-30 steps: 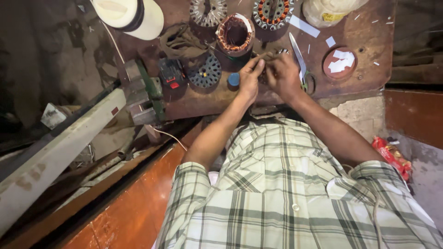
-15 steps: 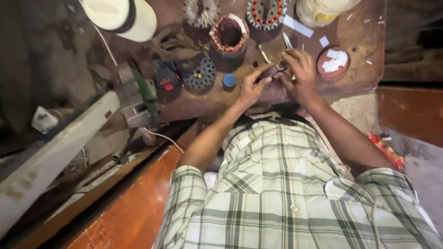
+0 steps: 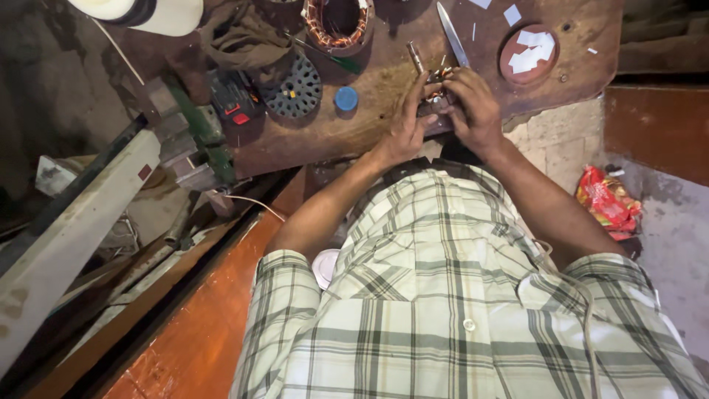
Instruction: The person uses scissors to cut small white insulating strips and places them into the slots of a copper-wound stator core. They repeat this process for multiple stator cores on a cluttered workbench in a workshop.
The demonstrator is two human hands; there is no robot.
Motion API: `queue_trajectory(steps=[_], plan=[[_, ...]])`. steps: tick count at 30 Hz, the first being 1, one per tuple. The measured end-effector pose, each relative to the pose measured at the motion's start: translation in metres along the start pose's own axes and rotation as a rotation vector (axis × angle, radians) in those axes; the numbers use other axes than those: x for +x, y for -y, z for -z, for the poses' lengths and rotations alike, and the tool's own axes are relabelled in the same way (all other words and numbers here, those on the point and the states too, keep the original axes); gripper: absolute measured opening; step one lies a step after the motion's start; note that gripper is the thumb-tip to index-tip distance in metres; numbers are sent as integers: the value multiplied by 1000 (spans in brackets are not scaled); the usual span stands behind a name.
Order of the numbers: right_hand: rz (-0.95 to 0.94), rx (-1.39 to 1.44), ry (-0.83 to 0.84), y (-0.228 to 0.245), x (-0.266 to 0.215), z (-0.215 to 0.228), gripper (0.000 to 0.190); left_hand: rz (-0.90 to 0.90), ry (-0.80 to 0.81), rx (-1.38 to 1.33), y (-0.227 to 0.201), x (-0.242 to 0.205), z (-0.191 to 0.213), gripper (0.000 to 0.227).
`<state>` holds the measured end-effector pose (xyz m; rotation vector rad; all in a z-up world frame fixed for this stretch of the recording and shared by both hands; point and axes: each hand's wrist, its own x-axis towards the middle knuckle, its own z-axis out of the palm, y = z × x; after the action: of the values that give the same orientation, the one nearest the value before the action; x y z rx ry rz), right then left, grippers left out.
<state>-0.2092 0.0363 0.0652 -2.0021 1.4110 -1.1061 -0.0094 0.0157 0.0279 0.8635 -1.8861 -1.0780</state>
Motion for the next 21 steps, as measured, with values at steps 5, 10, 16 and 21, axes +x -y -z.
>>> queue_trajectory(steps=[5, 10, 16, 21], plan=[[-32, -8, -82, 3, 2, -9, 42, 72, 15, -67, 7, -1, -2, 70], [-104, -4, -165, 1, 7, -15, 40, 60, -14, -18, 13, 10, -6, 55], [-208, -7, -68, -8, 27, -11, 44, 122, -61, -23, 25, 19, 4, 37], [-380, 14, -185, -41, 31, 33, 54, 294, -226, -343, 37, 31, 17, 31]])
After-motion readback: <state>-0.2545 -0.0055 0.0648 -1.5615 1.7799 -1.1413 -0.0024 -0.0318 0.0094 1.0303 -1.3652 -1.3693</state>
